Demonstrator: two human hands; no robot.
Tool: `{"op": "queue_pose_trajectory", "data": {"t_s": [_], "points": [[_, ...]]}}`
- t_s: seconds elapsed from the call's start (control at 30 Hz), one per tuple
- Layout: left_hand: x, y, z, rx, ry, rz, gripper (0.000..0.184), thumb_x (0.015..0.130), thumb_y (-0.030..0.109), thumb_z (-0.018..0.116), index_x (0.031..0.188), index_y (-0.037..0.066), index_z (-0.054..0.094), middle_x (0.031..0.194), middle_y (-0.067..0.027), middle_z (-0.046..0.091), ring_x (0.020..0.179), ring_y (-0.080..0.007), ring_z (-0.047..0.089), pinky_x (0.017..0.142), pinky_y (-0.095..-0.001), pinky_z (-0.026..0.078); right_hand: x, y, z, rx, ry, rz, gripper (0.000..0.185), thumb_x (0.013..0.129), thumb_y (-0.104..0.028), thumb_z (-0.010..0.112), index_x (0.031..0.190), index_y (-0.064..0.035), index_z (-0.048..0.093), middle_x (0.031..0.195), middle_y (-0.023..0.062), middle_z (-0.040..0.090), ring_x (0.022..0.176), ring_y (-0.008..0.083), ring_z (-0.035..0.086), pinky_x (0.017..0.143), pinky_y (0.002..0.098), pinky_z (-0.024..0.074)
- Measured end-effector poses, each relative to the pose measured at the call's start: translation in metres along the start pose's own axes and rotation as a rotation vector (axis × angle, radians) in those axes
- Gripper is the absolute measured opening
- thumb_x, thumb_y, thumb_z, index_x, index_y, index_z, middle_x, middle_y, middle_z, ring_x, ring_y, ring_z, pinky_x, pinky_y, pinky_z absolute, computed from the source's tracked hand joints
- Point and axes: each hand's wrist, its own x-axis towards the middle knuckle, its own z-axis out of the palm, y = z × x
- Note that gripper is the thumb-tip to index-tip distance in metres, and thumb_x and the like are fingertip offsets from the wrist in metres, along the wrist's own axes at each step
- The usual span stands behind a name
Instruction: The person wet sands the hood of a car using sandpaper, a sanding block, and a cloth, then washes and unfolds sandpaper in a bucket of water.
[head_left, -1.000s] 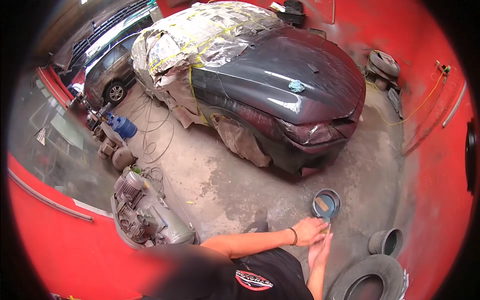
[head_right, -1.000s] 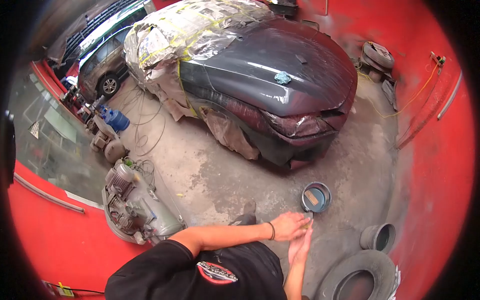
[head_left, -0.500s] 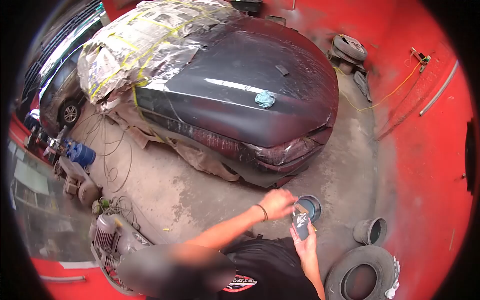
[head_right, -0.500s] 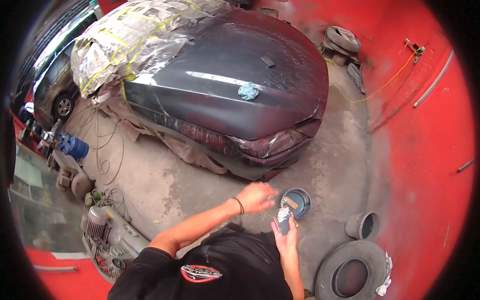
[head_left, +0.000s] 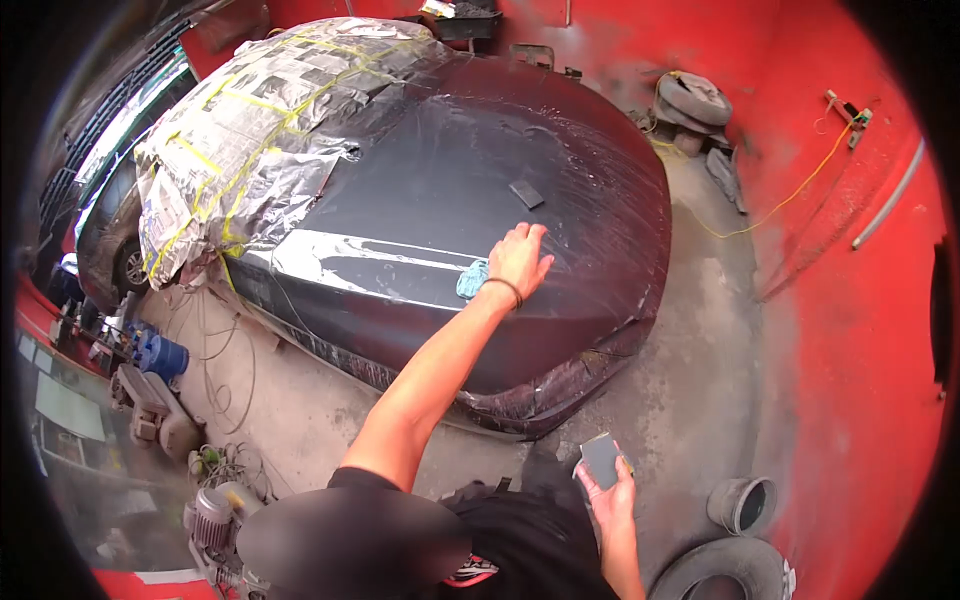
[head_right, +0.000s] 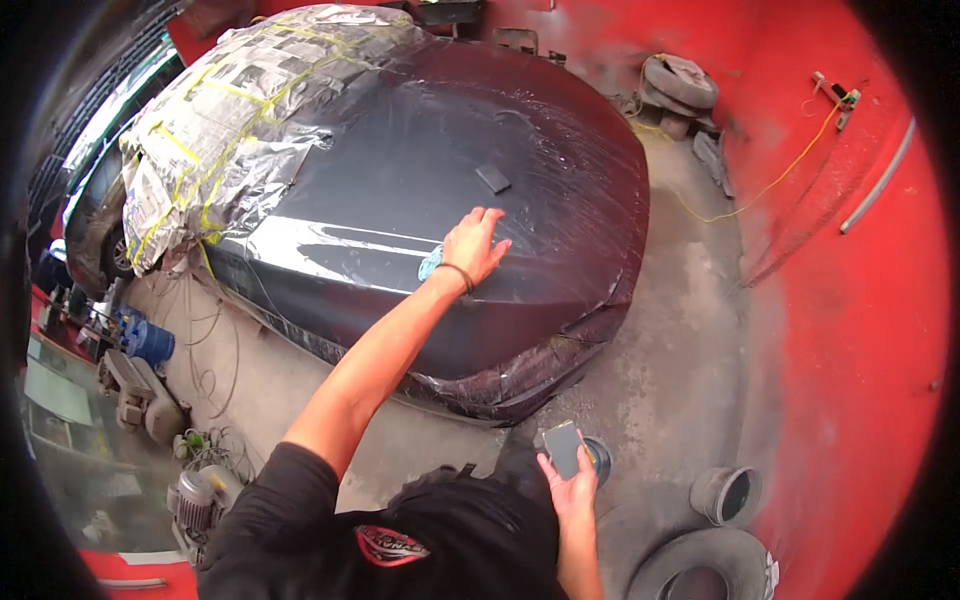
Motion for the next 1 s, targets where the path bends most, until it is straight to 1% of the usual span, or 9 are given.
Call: {"op": "queue_pose_trajectory", "data": {"t_s": [0.2,0.33,0.53,0.67,0.73,0.8,0.9,0.97,1.0], "points": [[0.131,-0.037,0.058,0.201,-0.083,-0.148,0.073,0.088,0.031,0.088,0.148,0.009,0.052,0.154,-0.0167,0.051,0.138,-0.0380,0.058,0.108,-0.0522,0.055,0.035,-0.062,0.053,-0.054,-0.014,-0.058,0.049,0.116,-0.030,0.053,0.162,-0.0140,0.051,0.158,0.0081,0.055,0.142,0.0287,0.055,0.114,0.0631,0.0519],[0.181,-0.070,0.099,0.297,-0.019,-0.256,0.080,0.084,0.034,0.092,0.149,0.011,0.051,0.162,-0.0163,0.042,0.152,-0.0368,0.045,0.116,-0.0656,0.045,0.020,-0.085,0.067,-0.084,0.132,-0.139,0.053,0.114,-0.032,0.057,0.164,-0.0148,0.049,0.161,0.0073,0.052,0.143,0.0277,0.055,0.113,0.0597,0.0534],[0.200,-0.104,0.106,0.258,-0.053,-0.117,0.064,0.084,0.044,0.089,0.133,0.013,0.062,0.137,-0.0112,0.063,0.130,-0.0330,0.062,0.106,-0.0554,0.048,0.015,-0.073,0.089,-0.058,0.194,-0.177,0.056,0.113,-0.033,0.058,0.166,-0.0211,0.047,0.156,0.0041,0.058,0.134,0.0273,0.061,0.111,0.0540,0.0551],[0.147,-0.112,0.062,-0.082,0.115,-0.008,0.057,0.084,0.044,0.085,0.124,0.008,0.065,0.122,-0.0160,0.067,0.116,-0.0367,0.065,0.107,-0.0523,0.046,0.042,-0.051,0.154,-0.119,0.063,-0.124,0.057,0.114,-0.033,0.056,0.168,-0.0194,0.045,0.157,0.0047,0.058,0.136,0.0267,0.061,0.114,0.0547,0.0528],[0.090,-0.125,0.014,-0.138,0.222,-0.012,0.065,0.084,0.044,0.084,0.134,0.006,0.064,0.140,-0.0175,0.066,0.128,-0.0394,0.063,0.116,-0.0529,0.042,0.064,-0.041,0.196,-0.151,-0.052,-0.086,0.057,0.115,-0.032,0.055,0.168,-0.0173,0.044,0.159,0.0051,0.057,0.139,0.0268,0.060,0.115,0.0558,0.0516],[0.027,-0.158,-0.050,-0.124,0.294,-0.113,0.061,0.083,0.039,0.086,0.132,0.006,0.069,0.141,-0.0227,0.068,0.132,-0.0398,0.064,0.114,-0.0531,0.044,0.083,-0.030,0.247,-0.191,-0.150,-0.052,0.057,0.115,-0.032,0.054,0.168,-0.0146,0.043,0.160,0.0057,0.056,0.142,0.0271,0.059,0.117,0.0572,0.0504],[-0.060,-0.259,-0.110,0.059,0.480,-0.306,0.056,0.081,0.033,0.089,0.124,0.002,0.071,0.134,-0.0263,0.071,0.126,-0.0412,0.068,0.104,-0.0547,0.052,0.111,-0.018,0.314,-0.334,-0.273,-0.068,0.058,0.117,-0.032,0.051,0.168,-0.0069,0.040,0.163,0.0088,0.054,0.145,0.0290,0.057,0.119,0.0575,0.0492],[-0.096,-0.325,-0.165,0.104,0.376,-0.569,0.052,0.085,0.034,0.087,0.123,0.002,0.071,0.145,-0.0278,0.066,0.125,-0.0460,0.066,0.111,-0.0530,0.051,0.121,-0.007,0.355,-0.390,-0.334,-0.092,0.059,0.117,-0.033,0.051,0.168,-0.0050,0.040,0.163,0.0097,0.052,0.146,0.0286,0.056,0.120,0.0559,0.0495],[-0.109,-0.367,-0.176,0.327,0.502,-0.462,0.052,0.087,0.033,0.083,0.125,0.001,0.069,0.137,-0.0256,0.068,0.125,-0.0445,0.064,0.111,-0.0547,0.048,0.123,-0.002,0.372,-0.408,-0.352,-0.106,0.059,0.117,-0.033,0.051,0.168,-0.0044,0.040,0.164,0.0101,0.052,0.147,0.0284,0.055,0.120,0.0551,0.0495]]}}
